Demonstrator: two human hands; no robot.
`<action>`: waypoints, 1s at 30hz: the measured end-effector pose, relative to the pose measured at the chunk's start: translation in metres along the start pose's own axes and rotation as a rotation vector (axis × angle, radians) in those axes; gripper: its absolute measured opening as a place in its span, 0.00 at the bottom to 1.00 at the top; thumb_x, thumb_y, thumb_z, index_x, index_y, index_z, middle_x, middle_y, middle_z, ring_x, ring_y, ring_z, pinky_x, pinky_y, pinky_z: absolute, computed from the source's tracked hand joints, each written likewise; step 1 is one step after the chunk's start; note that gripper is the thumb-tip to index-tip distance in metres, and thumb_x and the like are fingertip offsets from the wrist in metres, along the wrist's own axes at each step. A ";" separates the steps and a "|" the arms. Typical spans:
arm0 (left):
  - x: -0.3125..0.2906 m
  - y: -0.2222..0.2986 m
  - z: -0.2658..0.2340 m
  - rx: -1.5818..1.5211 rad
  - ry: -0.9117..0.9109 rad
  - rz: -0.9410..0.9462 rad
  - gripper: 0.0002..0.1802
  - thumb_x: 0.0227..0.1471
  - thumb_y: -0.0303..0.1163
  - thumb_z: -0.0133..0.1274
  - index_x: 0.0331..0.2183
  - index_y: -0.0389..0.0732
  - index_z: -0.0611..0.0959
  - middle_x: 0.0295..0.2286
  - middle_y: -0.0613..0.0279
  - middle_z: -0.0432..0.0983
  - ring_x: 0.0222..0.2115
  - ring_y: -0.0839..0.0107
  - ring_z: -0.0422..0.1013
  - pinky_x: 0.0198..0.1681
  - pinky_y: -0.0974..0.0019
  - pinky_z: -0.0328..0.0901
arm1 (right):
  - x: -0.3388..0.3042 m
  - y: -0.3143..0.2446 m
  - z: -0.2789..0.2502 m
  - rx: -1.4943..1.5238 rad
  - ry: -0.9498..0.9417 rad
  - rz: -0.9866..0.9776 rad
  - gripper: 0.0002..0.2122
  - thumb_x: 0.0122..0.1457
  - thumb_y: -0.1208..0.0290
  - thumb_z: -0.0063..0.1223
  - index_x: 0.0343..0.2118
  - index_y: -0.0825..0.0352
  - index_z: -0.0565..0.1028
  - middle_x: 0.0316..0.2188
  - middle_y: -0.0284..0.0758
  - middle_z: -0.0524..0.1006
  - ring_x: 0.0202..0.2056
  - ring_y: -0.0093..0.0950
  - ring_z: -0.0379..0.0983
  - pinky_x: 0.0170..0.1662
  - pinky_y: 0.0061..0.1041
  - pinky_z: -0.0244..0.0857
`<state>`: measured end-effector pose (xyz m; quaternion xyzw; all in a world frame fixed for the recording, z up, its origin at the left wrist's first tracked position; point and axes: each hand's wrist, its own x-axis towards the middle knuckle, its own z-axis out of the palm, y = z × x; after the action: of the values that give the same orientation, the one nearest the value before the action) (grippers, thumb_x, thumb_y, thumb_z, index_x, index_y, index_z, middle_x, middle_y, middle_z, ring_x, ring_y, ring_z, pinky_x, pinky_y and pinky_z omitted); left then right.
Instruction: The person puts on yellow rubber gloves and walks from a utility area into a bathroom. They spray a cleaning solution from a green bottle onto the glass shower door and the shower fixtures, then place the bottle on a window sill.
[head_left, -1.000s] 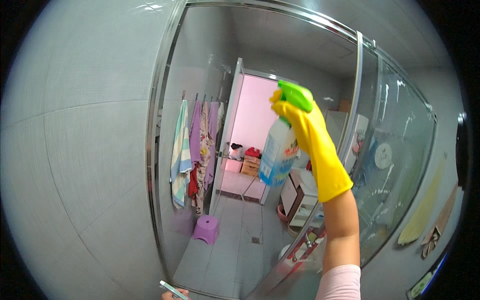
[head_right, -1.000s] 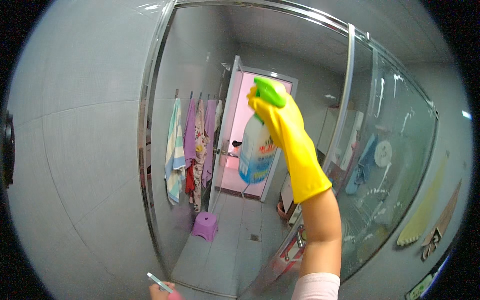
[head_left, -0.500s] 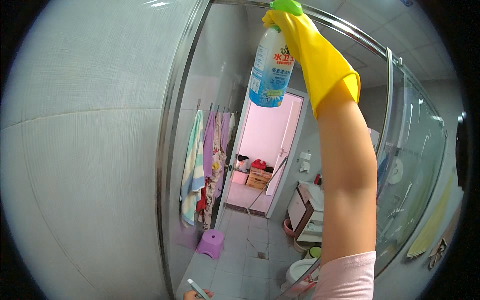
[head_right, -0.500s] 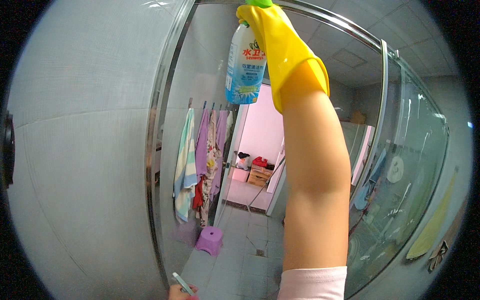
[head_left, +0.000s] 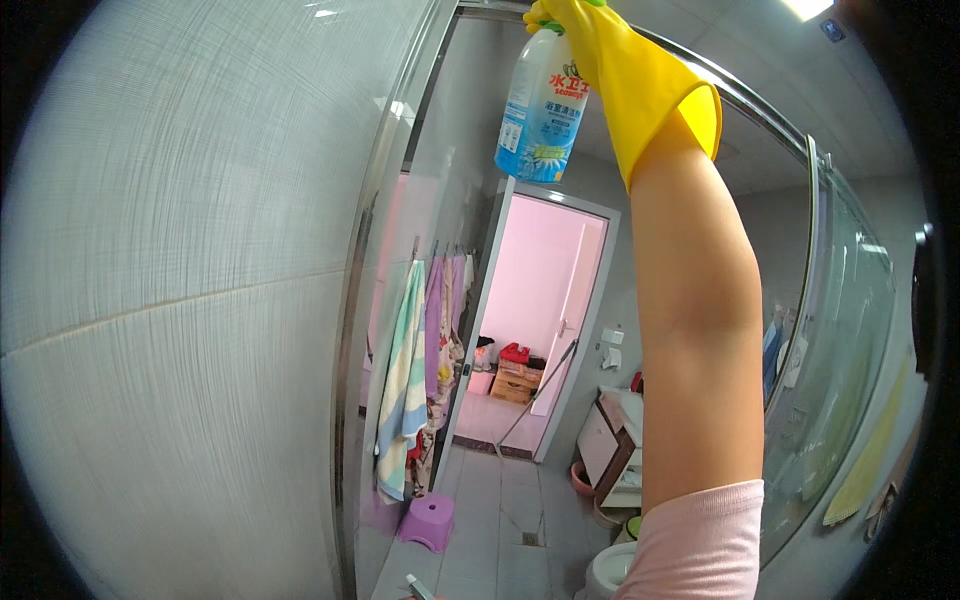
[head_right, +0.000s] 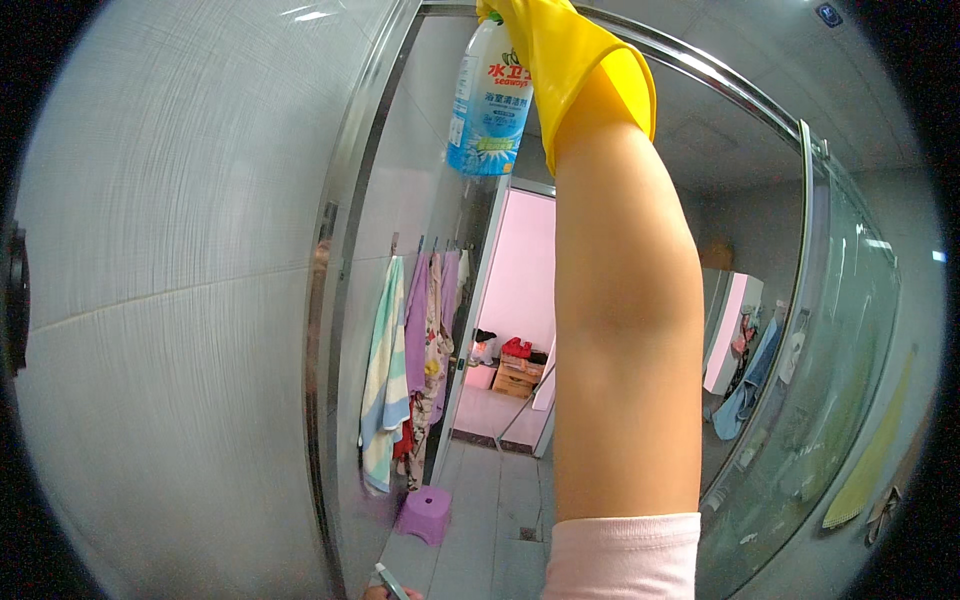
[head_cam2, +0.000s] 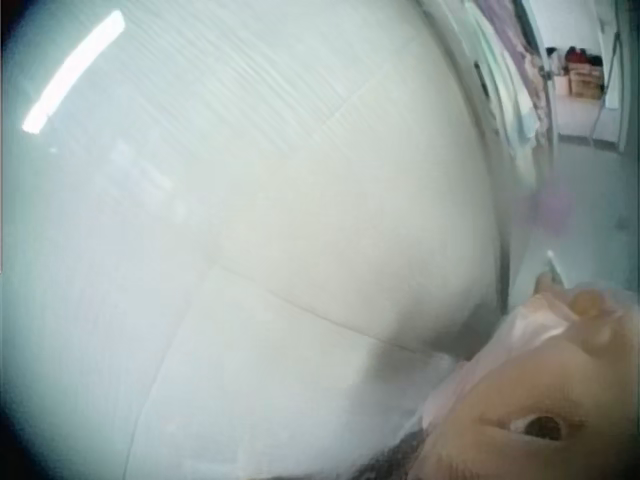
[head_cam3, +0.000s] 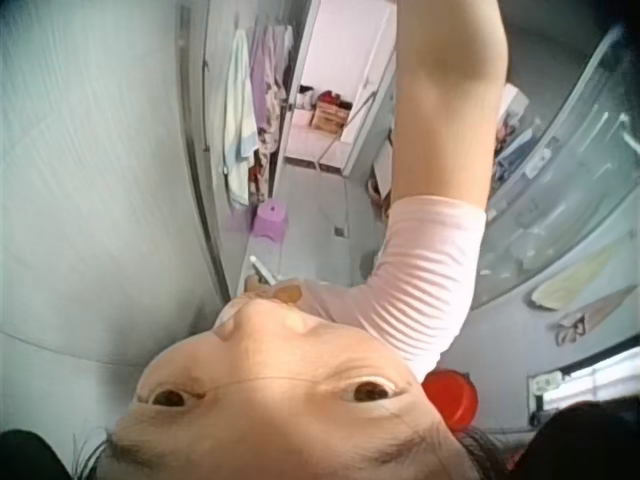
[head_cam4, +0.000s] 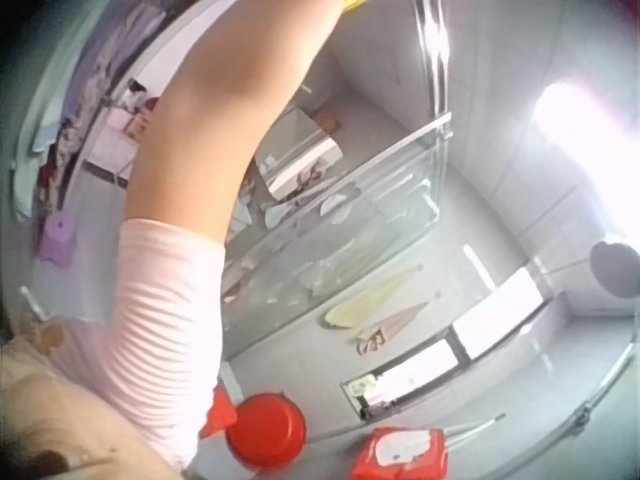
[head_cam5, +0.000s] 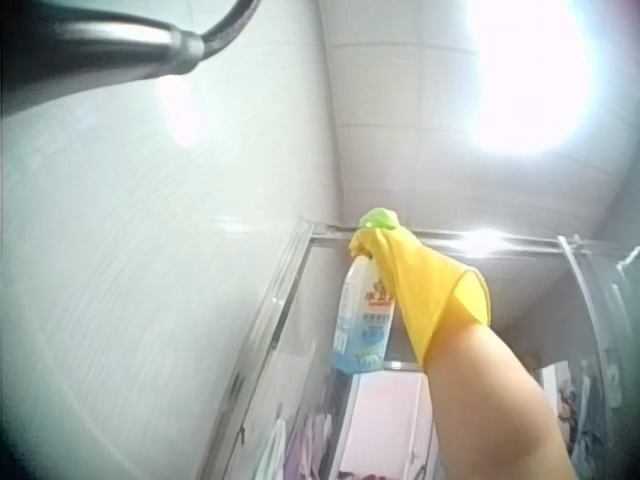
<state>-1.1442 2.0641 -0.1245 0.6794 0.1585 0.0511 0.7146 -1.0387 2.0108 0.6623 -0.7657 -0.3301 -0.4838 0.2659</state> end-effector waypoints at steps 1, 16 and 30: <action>0.002 0.003 -0.001 0.001 -0.004 -0.002 0.13 0.37 0.31 0.60 0.29 0.37 0.80 0.21 0.65 0.74 0.23 0.77 0.68 0.26 0.71 0.63 | 0.009 0.009 0.004 0.009 0.020 -0.121 0.04 0.43 0.70 0.56 0.22 0.63 0.78 0.21 0.39 0.76 0.27 0.32 0.74 0.28 0.28 0.66; 0.008 0.017 -0.001 0.012 -0.053 -0.004 0.11 0.38 0.32 0.61 0.27 0.37 0.81 0.20 0.65 0.75 0.23 0.78 0.69 0.27 0.71 0.64 | -0.009 0.048 -0.035 -0.743 0.254 -0.372 0.11 0.44 0.76 0.54 0.33 0.59 0.74 0.32 0.36 0.75 0.35 0.32 0.72 0.36 0.28 0.67; -0.006 -0.006 0.026 0.029 -0.108 0.045 0.11 0.38 0.33 0.62 0.25 0.37 0.82 0.20 0.66 0.75 0.23 0.80 0.69 0.27 0.72 0.65 | -0.220 0.130 -0.060 0.599 -0.011 -0.092 0.19 0.51 0.59 0.51 0.43 0.67 0.70 0.38 0.37 0.74 0.38 0.26 0.71 0.43 0.23 0.64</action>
<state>-1.1433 2.0369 -0.1292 0.6950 0.1053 0.0282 0.7107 -1.0426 1.8294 0.4725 -0.6401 -0.4937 -0.3721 0.4561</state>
